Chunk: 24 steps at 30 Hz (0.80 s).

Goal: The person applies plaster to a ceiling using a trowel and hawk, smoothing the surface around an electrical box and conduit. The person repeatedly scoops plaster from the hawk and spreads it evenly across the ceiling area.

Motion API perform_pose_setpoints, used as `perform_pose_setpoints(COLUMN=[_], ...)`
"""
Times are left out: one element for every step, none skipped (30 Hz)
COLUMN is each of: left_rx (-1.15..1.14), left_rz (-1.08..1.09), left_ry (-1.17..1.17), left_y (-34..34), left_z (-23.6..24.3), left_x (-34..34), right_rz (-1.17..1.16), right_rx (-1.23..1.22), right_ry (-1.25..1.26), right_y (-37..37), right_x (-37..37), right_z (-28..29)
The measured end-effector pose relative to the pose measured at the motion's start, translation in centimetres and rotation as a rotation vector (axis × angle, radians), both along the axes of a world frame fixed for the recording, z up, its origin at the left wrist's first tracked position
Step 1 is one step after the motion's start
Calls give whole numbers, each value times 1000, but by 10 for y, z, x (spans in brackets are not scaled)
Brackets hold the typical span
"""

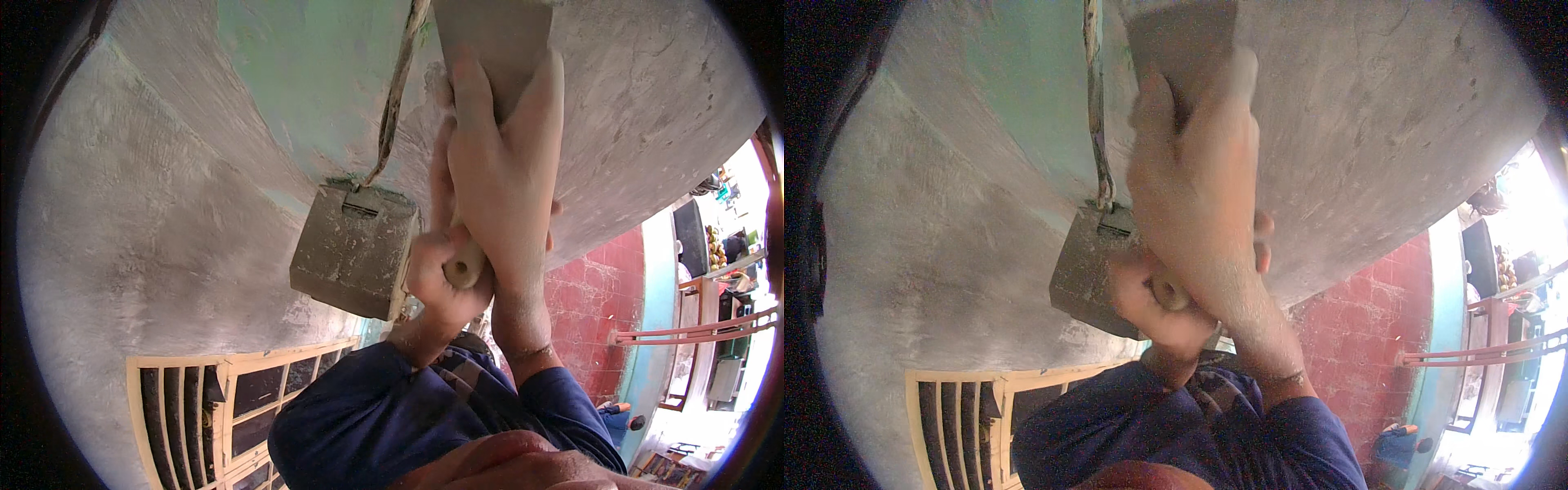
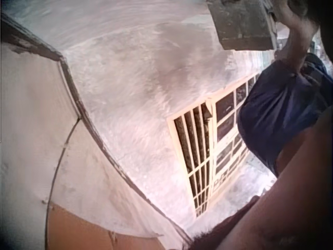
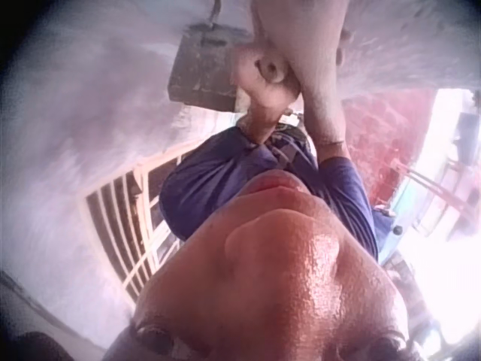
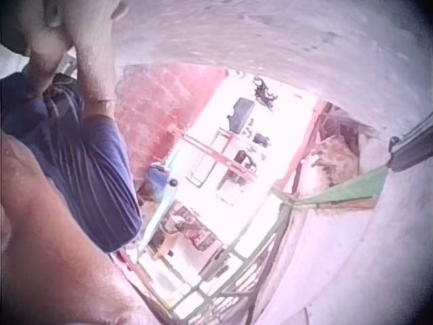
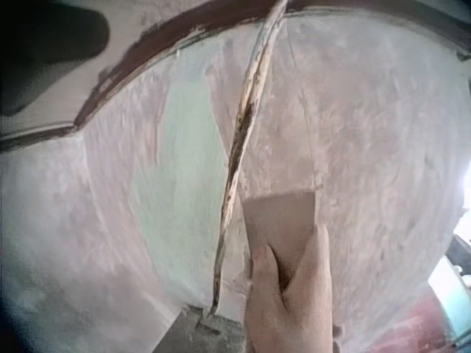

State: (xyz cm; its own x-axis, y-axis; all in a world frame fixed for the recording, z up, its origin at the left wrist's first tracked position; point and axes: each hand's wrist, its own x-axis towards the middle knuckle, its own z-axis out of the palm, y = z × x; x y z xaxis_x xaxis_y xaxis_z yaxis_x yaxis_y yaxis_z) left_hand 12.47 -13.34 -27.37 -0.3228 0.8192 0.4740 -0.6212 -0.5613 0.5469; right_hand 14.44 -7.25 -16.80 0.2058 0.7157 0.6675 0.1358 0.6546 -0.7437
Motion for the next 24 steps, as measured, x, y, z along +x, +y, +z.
perform_pose_setpoints(left_rx=[-14, -17, -9, 6, 16, -8, -47, -101, -148, -176, -177, -170, -135, -98, -24, 14, 44, 41, 52, 64, 75, 108, 142, 202], left_rz=[24, 70, 118, 184, 213, 127, 3, -127, -247, -352, -391, -390, -337, -285, 8, 160, 335, 380, 432, 484, 535, 539, 543, 500], left_ry=[26, 97, 163, 230, 264, 217, 133, 38, -45, -128, -187, -210, -201, -189, 93, 250, 397, 432, 468, 504, 539, 542, 550, 533], left_y=[-8, -11, -13, -15, -15, -13, -11, -10, -12, -13, -18, -21, -23, -24, -21, -19, -20, -23, -23, -23, -22, -18, -16, -12], left_z=[-6, -13, -18, -21, -21, -20, -17, -9, 0, 7, 9, 12, 14, 16, 14, 8, 3, -2, -5, -8, -11, -16, -18, -19], left_x=[-2, 2, 5, 6, 6, 6, 4, 2, -1, -2, -1, 0, 1, 3, 9, 13, 16, 17, 17, 16, 15, 14, 14, 14], right_rz=[23, 17, 12, 8, 4, -19, -8, 21, 49, 39, 29, 19, 36, 53, 70, 70, 78, 63, 54, 21, -13, 24, 60, 96], right_rx=[-27, -53, -80, -40, -1, 32, -9, -48, -86, -119, -152, -186, -134, -83, -32, -51, -71, -52, -27, 39, 104, 37, -25, -86], right_ry=[23, 37, 51, 24, -2, -42, -42, -28, -14, -3, 9, 20, 23, 26, 29, 8, -8, -20, -28, -30, -32, -3, 34, 70], right_y=[-4, -8, -10, -10, -8, -7, -7, -9, -11, -13, -16, -17, -16, -13, -10, -5, -4, -5, -6, -6, -6, -8, -12, -14], right_x=[-2, 2, 4, 4, 4, 6, 7, 5, 5, 6, 7, 7, 9, 9, 9, 8, 6, 6, 5, 6, 7, 9, 12, 13], right_z=[-7, -18, -24, -22, -15, -13, -8, 4, 10, 5, -4, -12, -14, -15, -13, -5, 14, 17, 22, 15, 7, -7, -18, -22])
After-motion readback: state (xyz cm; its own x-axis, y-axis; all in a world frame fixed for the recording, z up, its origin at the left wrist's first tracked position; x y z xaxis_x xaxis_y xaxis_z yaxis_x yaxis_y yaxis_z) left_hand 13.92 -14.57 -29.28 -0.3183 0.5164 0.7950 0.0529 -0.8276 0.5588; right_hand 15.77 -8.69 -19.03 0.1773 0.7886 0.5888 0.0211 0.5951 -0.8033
